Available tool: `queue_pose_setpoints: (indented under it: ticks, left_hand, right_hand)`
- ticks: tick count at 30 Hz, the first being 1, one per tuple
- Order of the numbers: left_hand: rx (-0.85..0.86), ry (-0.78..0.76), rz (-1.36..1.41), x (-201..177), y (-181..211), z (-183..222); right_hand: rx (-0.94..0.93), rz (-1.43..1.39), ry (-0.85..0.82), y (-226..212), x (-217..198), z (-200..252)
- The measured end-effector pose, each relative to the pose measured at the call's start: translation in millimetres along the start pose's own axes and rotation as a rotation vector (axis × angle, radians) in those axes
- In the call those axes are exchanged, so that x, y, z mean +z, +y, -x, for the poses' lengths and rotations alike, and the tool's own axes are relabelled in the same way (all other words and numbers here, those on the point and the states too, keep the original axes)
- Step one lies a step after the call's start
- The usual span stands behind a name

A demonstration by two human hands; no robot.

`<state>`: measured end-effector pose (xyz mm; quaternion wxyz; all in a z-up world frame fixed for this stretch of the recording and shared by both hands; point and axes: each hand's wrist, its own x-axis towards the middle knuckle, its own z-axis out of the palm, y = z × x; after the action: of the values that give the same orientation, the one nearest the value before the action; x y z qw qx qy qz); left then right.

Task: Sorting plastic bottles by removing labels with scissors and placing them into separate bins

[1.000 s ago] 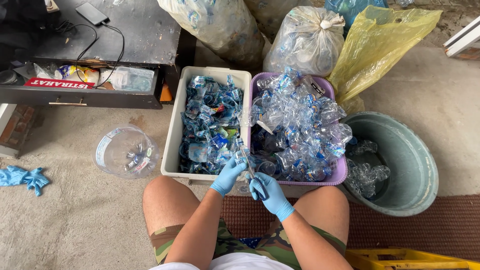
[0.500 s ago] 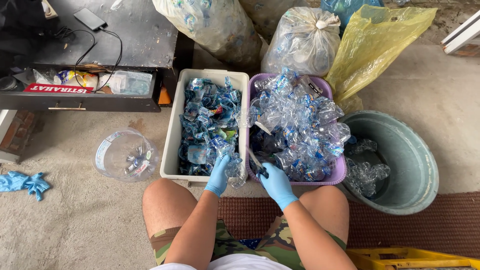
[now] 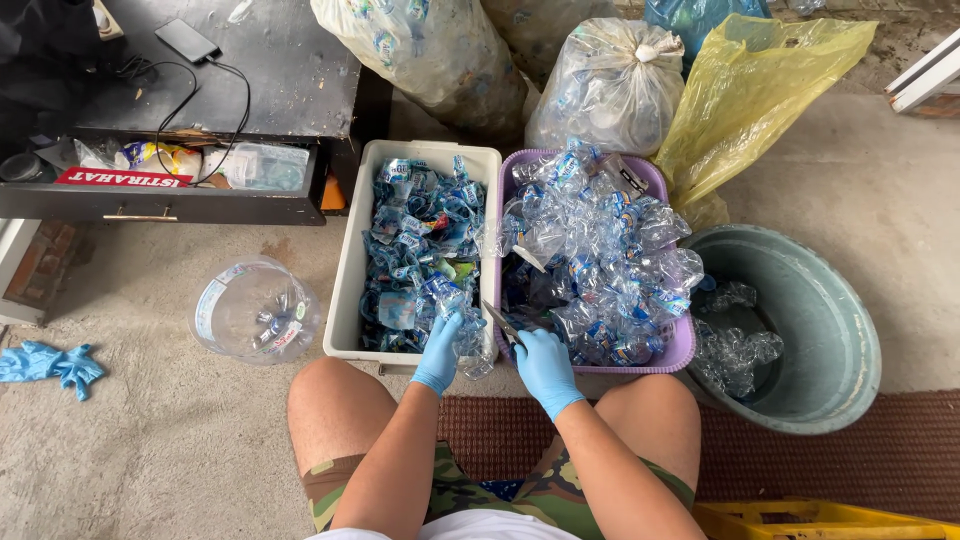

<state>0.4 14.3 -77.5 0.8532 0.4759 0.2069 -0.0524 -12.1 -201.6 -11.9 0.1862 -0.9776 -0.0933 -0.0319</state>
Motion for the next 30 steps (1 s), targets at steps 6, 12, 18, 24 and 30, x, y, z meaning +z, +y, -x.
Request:
queue_pose_setpoints:
  ticks: [6,12,18,24,30]
  left_hand:
    - [0.063,-0.065,-0.013,36,48,30]
    - [0.066,-0.192,0.066,105,113,99]
    - [0.036,-0.244,0.145,103,93,81]
    - [0.072,-0.077,-0.054,77,55,40]
    - [0.138,-0.093,-0.127,77,65,50]
  right_hand:
    - [-0.108,-0.083,0.303,-24,-36,6]
    - [-0.267,-0.485,0.247,-89,-80,13]
    - [-0.029,-0.455,0.204,-84,-75,22]
    - [0.029,-0.479,0.29,-58,-63,13]
    - [0.066,-0.552,0.288,-52,-67,15]
